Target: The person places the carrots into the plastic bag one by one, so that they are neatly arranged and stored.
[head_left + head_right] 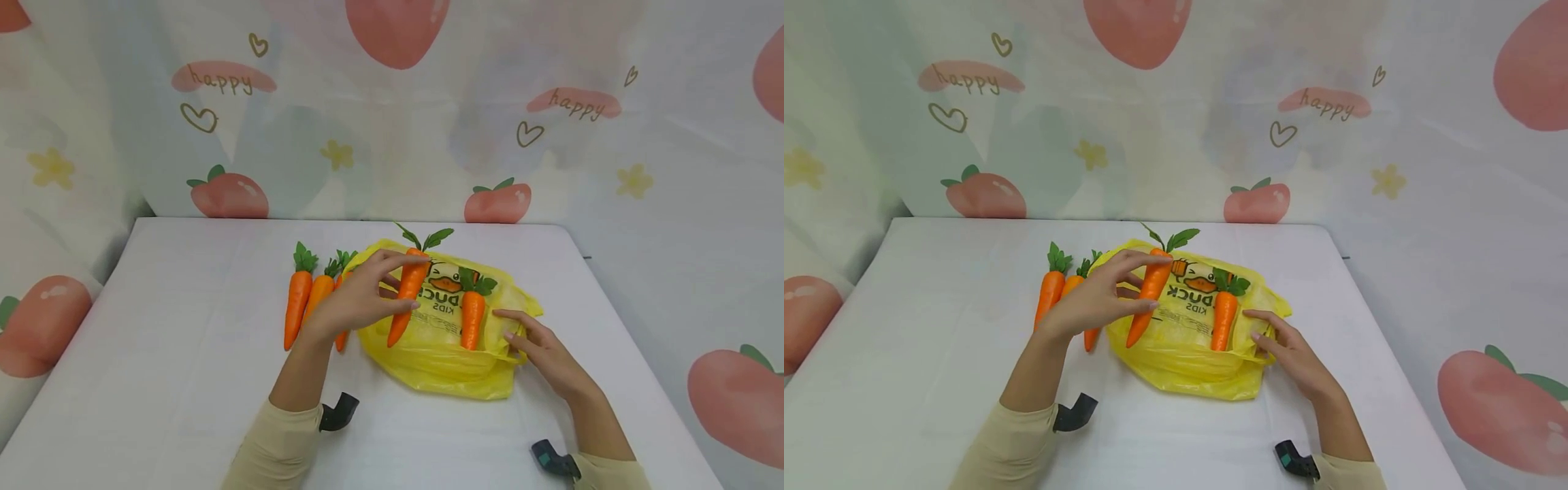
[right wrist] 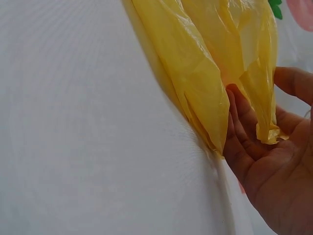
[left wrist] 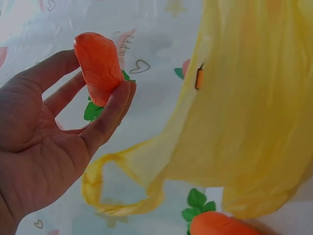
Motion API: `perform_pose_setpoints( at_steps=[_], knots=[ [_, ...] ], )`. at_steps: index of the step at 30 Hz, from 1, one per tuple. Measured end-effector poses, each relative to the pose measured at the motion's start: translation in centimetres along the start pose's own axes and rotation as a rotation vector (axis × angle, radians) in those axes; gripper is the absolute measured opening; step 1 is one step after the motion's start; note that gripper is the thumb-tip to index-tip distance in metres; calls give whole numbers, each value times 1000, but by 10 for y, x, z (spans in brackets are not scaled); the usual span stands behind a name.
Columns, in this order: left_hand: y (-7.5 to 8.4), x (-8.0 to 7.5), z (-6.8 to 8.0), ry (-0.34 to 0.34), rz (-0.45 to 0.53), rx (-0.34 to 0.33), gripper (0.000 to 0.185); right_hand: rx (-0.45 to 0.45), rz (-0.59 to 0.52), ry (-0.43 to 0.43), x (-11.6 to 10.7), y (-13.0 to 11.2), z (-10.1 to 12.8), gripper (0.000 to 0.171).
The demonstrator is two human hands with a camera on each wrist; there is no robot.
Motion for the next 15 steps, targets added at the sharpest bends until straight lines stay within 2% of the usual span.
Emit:
perform_pose_setpoints(
  at_steps=[8,15],
  knots=[
    [-9,20,-13,-79,11,-32,59,28,-11,4,1,0,-1,44],
    [-16,34,-23,-116,-12,-27,58,47,-17,11,1,-1,0,46]
  ],
)
Point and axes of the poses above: each hand's wrist, its own z-axis away from the middle knuckle, its own x-axis out of the palm, y = z × x, the point moved 2 cm from there along -z, towards the middle knuckle, and after that the axes turned 13 degrees about -x, right-handed, at the moved point
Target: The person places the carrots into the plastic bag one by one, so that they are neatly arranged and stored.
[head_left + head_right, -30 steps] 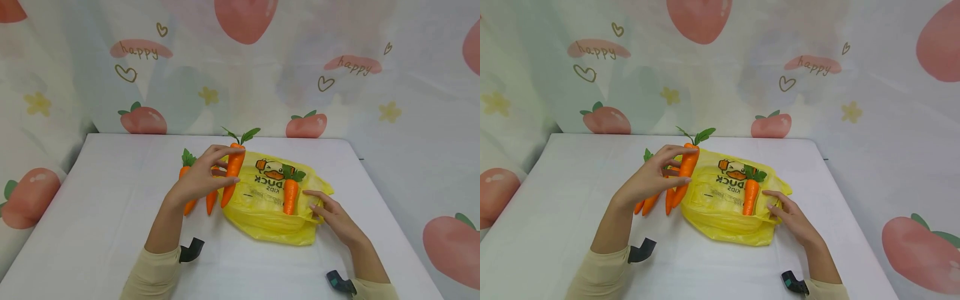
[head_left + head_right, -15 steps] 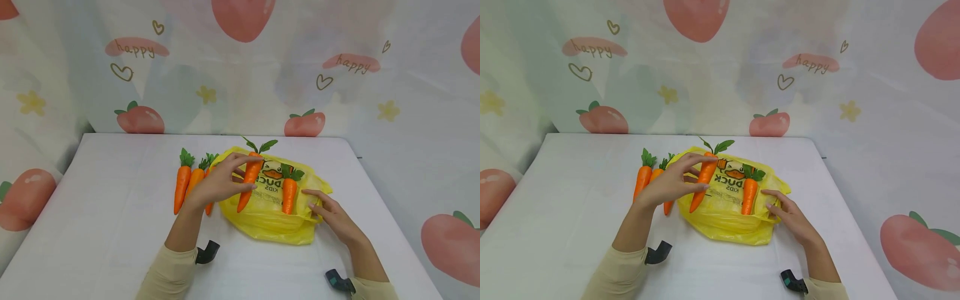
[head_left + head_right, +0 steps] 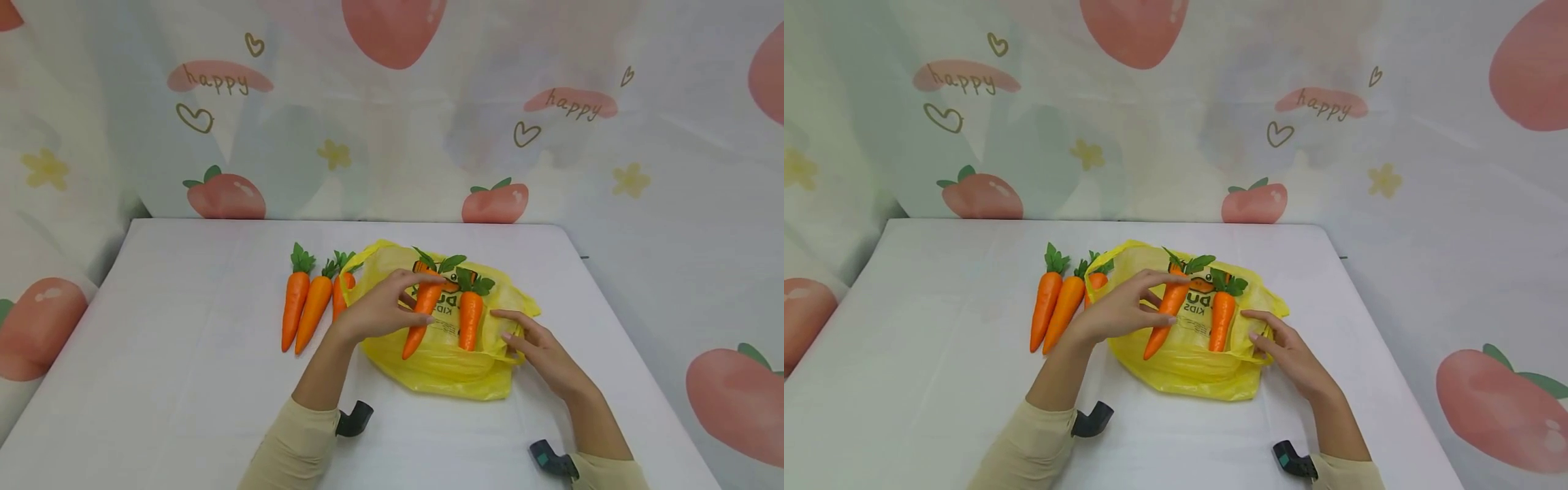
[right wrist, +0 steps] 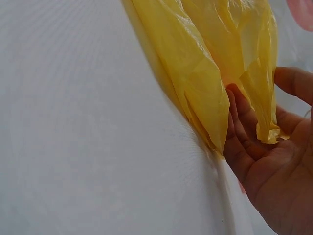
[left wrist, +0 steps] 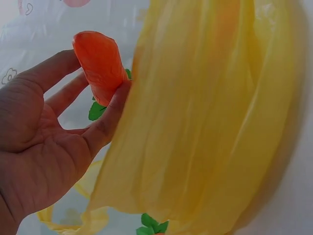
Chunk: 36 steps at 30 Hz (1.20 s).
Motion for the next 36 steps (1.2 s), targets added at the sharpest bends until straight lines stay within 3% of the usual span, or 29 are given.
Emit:
perform_pose_setpoints(
  at_steps=[14,22,33,36],
  knots=[
    [-9,16,-30,-35,10,-128,55,-7,4,6,-2,0,1,44],
    [-7,22,-49,-67,18,-118,56,-16,4,-7,-2,1,0,44],
    [-15,35,-61,-39,98,-118,60,-24,4,-8,-3,0,1,43],
    [-19,41,-64,-18,69,-109,59,-25,6,-8,-3,1,1,43]
  ],
)
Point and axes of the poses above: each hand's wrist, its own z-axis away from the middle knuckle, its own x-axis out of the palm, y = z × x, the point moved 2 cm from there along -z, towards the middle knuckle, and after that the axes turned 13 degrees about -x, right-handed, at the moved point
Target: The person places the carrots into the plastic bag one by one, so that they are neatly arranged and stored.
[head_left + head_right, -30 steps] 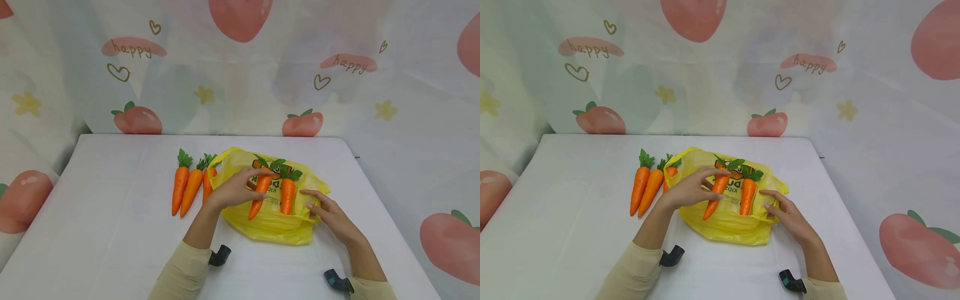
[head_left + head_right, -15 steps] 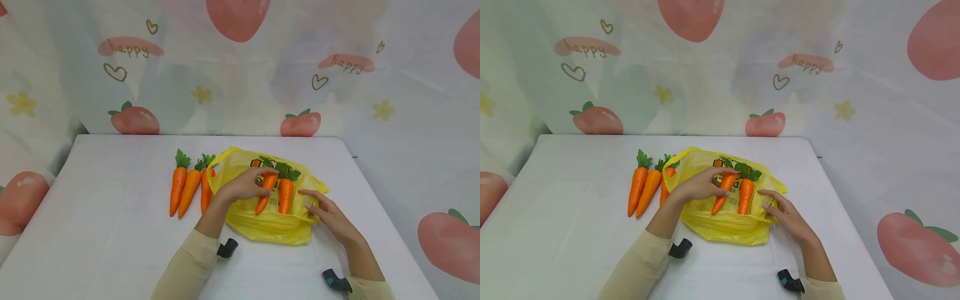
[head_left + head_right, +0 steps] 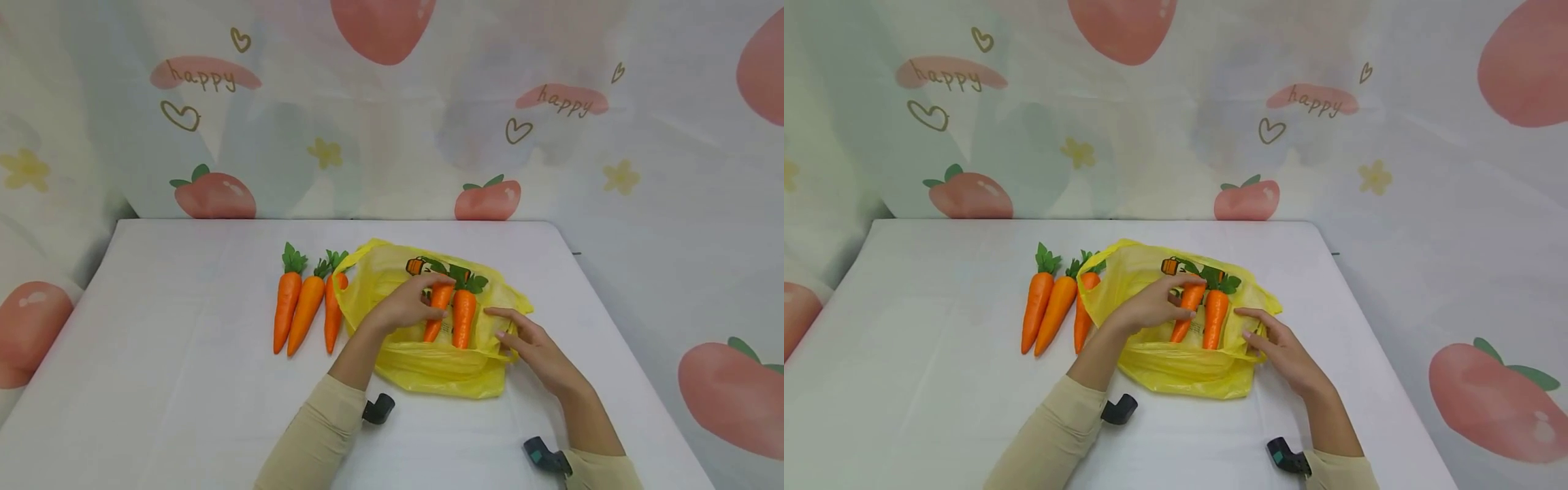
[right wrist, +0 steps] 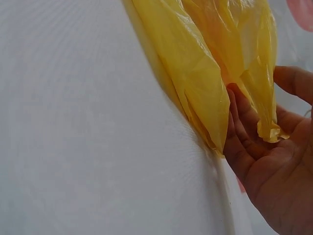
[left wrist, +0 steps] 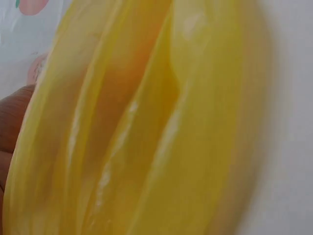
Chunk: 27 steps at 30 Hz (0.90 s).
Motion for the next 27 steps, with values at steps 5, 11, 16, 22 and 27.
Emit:
perform_pose_setpoints(
  at_steps=[5,11,16,22,27],
  knots=[
    [-2,13,-6,16,-112,-4,59,-5,-16,3,-2,0,1,44],
    [-1,23,-8,27,-99,-47,58,-32,-33,-8,-2,0,0,44],
    [-1,31,-8,52,-66,-64,58,-32,-34,-12,-1,-1,-1,44],
    [-3,37,-9,57,-38,-84,58,-28,-31,-7,0,-1,-1,44],
    [-2,40,-8,76,-107,-83,58,-26,-33,-4,0,0,-1,44]
  ],
)
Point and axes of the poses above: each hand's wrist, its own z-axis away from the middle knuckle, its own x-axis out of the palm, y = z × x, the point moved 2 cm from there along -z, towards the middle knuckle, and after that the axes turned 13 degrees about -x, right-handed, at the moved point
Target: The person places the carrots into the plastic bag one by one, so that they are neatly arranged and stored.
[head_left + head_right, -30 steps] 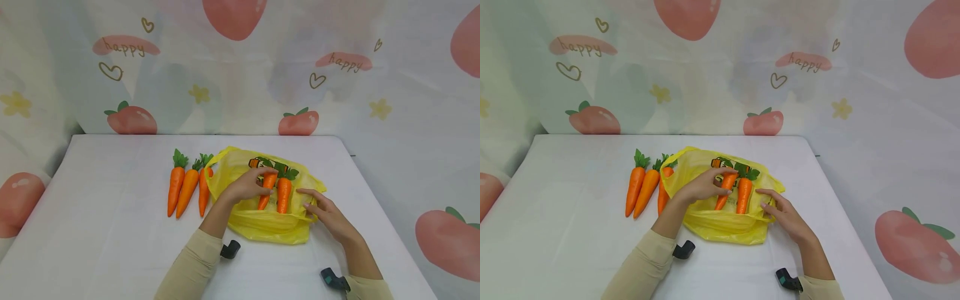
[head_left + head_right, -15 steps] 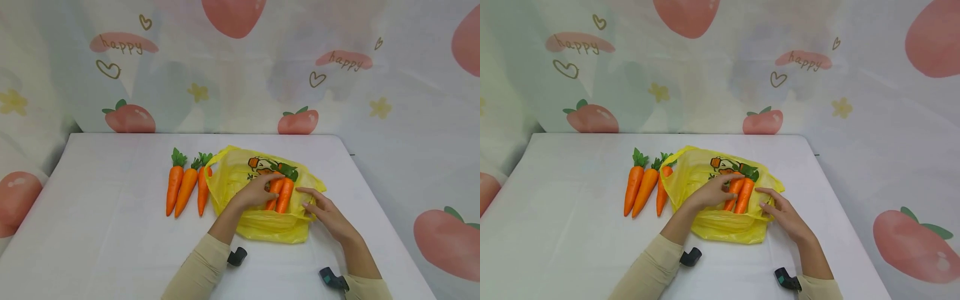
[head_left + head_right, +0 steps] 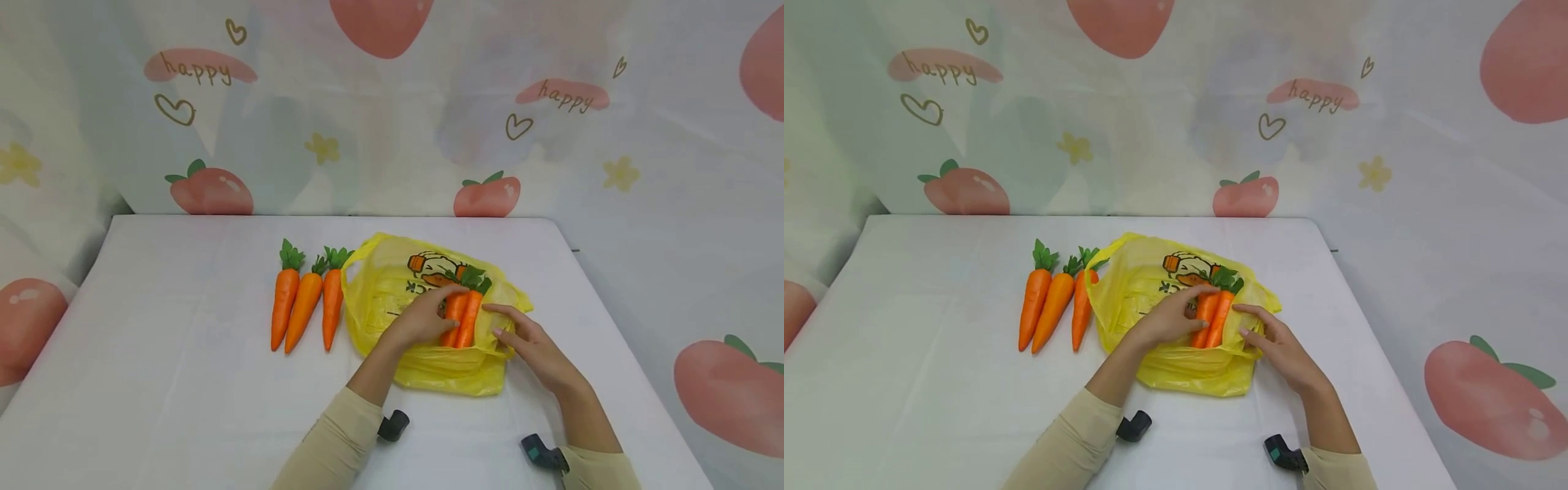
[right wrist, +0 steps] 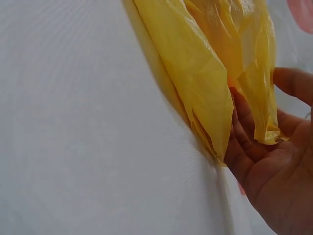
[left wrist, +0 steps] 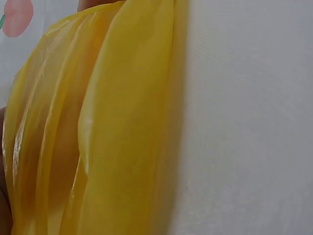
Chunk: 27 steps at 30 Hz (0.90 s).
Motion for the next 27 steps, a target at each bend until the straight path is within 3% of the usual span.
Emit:
perform_pose_setpoints(
  at_steps=[7,20,27],
  knots=[
    [3,1,3,-2,-65,12,58,-15,1,7,-1,-2,0,44],
    [0,0,3,34,26,30,77,-37,-9,17,-3,-2,1,44],
    [-1,-1,3,71,56,-12,64,-27,1,20,-4,-2,1,43]
  ],
)
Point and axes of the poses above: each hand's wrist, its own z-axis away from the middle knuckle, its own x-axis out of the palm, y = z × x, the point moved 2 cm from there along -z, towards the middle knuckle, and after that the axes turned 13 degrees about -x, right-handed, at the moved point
